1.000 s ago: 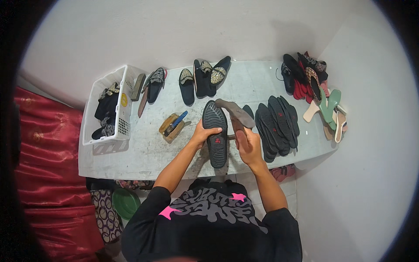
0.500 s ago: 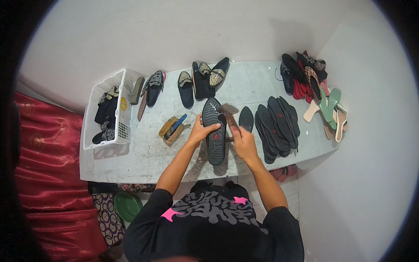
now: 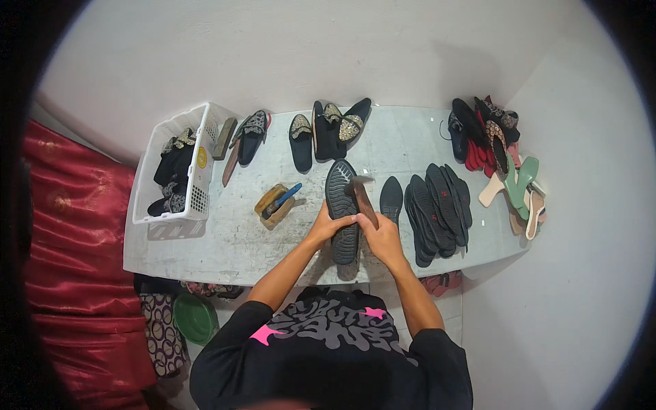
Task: The person is seen putting the inner sole of the shoe and gluing and hammering it.
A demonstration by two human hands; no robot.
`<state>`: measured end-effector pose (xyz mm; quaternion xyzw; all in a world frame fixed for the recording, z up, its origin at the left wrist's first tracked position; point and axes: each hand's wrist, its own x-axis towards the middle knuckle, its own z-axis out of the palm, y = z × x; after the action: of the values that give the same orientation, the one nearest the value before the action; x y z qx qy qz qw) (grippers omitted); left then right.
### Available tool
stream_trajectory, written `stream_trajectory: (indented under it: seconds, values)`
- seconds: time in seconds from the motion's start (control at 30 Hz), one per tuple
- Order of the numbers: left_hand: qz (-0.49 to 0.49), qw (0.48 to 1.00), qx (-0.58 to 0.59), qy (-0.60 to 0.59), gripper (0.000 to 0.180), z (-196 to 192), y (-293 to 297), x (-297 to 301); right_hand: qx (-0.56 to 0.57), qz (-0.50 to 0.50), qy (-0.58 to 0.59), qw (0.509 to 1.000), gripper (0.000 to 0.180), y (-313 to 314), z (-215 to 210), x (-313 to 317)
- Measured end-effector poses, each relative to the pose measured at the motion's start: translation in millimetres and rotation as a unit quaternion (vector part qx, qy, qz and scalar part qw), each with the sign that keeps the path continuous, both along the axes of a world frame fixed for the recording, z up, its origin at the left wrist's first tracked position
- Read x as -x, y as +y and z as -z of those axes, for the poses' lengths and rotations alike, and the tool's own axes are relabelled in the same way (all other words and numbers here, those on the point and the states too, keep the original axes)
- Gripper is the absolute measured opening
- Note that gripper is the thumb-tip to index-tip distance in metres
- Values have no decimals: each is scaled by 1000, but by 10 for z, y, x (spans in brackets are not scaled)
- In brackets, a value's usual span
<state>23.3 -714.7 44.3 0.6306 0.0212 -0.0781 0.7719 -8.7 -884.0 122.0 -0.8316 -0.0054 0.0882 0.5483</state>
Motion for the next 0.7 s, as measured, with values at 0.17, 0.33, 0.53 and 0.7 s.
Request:
stream_trajectory:
  seconds: [0.17, 0.33, 0.53, 0.7]
  values:
    - [27, 999, 23, -1, 72, -60, 55, -49, -176, -16, -42, 983, 33, 58, -606, 132]
    - [33, 997, 56, 33, 70, -96, -10, -65, -57, -10, -276, 960, 33, 30, -111, 103]
    - [74, 992, 68, 76, 62, -148, 50, -68, 45, -2, -64, 997, 37, -58, -2, -14]
    - [67, 994, 65, 59, 59, -118, 38, -65, -44, 31, -113, 992, 31, -88, -298, 1]
